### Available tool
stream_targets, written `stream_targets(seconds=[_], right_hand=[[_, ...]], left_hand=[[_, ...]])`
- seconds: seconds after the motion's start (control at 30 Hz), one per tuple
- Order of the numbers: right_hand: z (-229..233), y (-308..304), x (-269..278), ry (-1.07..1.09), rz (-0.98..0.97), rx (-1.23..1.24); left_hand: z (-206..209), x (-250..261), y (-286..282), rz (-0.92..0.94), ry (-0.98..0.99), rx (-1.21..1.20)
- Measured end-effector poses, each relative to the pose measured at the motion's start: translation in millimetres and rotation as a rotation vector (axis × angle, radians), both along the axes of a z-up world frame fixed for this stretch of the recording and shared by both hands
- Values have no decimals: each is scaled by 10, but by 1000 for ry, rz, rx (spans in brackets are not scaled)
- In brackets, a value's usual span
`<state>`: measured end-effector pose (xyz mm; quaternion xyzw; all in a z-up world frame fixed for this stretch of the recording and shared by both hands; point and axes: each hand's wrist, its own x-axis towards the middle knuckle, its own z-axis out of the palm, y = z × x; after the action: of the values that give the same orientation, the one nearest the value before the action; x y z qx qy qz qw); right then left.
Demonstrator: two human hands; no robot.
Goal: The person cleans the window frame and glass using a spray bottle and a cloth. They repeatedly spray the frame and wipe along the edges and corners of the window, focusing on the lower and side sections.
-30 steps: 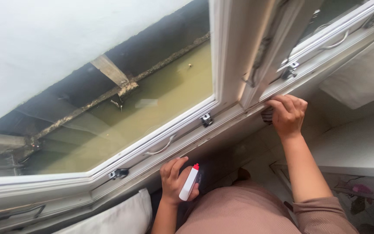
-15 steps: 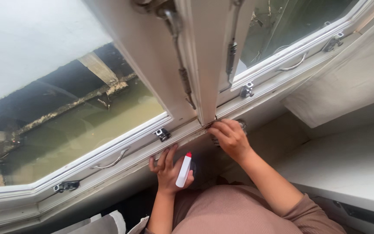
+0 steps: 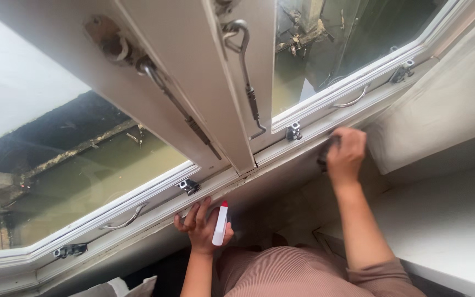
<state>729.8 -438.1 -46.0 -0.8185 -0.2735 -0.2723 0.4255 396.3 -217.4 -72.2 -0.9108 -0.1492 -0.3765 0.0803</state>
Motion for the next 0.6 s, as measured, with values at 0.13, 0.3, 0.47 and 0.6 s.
stream_targets(seconds=[0.13,0.3,0.47,0.6], right_hand=[[66,143,-369,-148,283,12],[-32,91,-174,-106,211,-7],[-194,-427,748,145,-62,88],[-240,-680,1329,202,-175,173]], left_hand=[[-45,52,-21,21,-31,18],[-63,47,-17,20,-13,12],[-57,34,-7,18,12,34],[-124,49,9,21,0,19]])
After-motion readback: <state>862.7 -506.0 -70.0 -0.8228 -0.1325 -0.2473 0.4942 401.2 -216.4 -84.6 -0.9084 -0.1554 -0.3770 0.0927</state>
